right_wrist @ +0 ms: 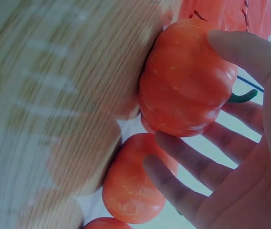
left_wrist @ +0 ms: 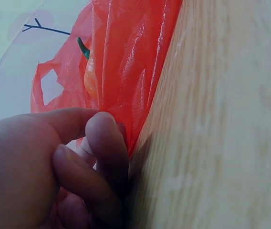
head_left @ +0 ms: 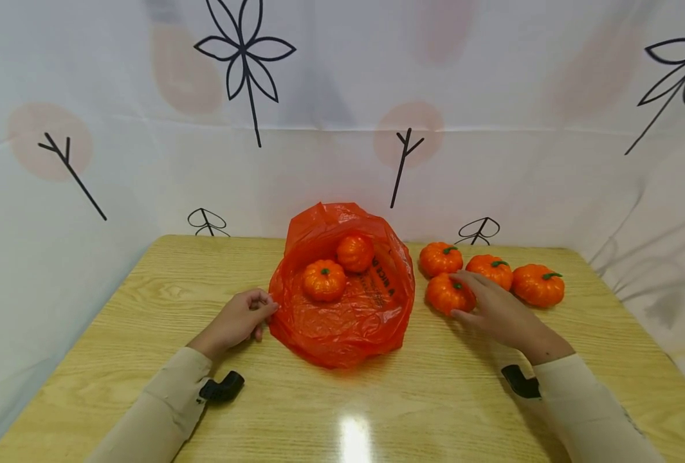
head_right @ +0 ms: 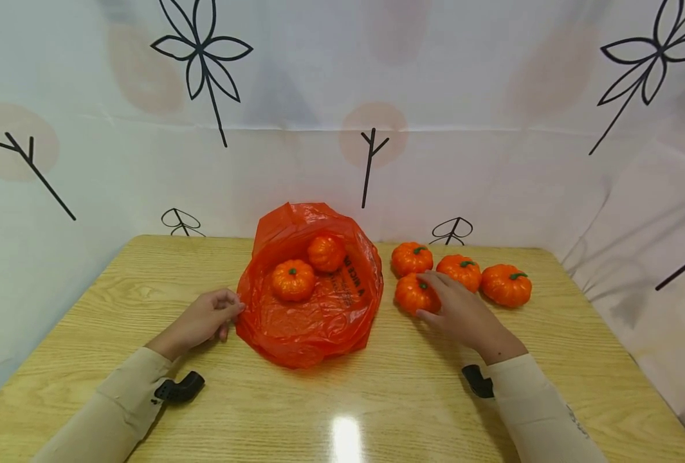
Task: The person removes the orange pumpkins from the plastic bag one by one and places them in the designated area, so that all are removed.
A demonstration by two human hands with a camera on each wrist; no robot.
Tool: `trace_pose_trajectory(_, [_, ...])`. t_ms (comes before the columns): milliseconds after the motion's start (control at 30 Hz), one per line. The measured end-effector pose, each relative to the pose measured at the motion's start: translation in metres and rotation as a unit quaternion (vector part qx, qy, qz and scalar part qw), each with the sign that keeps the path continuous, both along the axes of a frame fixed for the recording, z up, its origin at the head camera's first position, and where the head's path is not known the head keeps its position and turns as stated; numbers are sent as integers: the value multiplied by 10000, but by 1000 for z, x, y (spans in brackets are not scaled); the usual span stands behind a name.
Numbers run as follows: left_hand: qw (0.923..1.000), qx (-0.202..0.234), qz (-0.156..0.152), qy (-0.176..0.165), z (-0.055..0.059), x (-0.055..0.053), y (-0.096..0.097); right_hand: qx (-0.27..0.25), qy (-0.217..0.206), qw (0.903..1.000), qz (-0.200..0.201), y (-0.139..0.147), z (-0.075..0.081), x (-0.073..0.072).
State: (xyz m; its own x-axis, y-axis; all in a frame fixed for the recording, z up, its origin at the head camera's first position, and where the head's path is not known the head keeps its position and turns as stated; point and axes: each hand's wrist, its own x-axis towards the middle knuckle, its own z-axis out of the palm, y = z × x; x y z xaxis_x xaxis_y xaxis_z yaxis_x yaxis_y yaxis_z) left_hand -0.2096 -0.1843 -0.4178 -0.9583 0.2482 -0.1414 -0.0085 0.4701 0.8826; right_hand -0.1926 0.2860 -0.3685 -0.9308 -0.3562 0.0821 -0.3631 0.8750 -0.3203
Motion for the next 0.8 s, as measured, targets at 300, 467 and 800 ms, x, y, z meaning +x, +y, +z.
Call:
trace_pose_trajectory(300, [10000,5,-15,-7,0,0,0,13,-4,10000,-18,0,0,0])
trace_pose_trajectory(467, [10000,47,-37,-16,-2,-1,-1,30,-21,10000,-17,-1,0,0])
trace_pose_trajectory(800, [10000,58,14,-60,1,2,1,43,19,10000,64,0,1,1])
